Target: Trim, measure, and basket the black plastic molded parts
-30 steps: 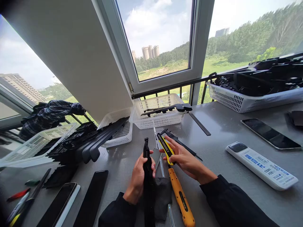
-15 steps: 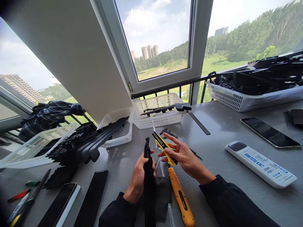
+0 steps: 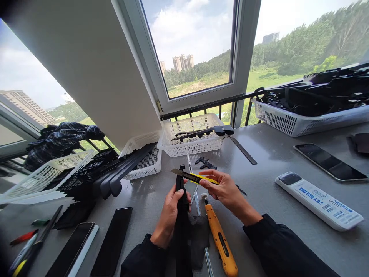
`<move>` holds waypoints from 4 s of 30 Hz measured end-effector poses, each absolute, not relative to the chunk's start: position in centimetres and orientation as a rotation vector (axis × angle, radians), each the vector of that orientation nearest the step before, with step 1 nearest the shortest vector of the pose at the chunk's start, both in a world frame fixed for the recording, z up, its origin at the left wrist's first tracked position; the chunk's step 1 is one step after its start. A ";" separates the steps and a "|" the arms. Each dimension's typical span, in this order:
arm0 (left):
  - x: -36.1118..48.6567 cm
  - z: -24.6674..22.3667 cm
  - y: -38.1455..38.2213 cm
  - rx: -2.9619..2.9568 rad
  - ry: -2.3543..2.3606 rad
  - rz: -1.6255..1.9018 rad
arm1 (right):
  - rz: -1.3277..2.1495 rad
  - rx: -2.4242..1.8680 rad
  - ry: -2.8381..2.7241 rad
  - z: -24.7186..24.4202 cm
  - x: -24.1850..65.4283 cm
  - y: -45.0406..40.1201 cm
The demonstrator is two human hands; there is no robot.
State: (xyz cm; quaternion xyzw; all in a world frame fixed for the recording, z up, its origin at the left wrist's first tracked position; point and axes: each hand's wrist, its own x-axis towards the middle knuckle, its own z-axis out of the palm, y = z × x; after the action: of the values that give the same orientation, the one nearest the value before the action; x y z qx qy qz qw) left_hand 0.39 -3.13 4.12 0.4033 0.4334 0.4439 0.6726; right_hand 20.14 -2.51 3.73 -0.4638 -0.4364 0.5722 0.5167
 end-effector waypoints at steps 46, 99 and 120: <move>0.3 4.0 -3.2 0.924 0.993 1.014 | 1.301 -1.188 -1.134 3.6 20.4 -2.4; 0.3 4.1 -3.2 0.906 1.035 1.031 | 0.723 -1.418 -1.609 4.1 20.3 -3.2; 0.6 4.7 -3.1 0.673 1.030 1.212 | 0.671 -1.384 -1.629 4.7 19.9 -3.7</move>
State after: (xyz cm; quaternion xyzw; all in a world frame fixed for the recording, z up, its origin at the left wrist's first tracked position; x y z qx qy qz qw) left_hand 0.62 -3.11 4.70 0.2961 0.4533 0.5335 0.6498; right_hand 19.94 -3.66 4.65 -0.5562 -0.6545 0.2696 0.4355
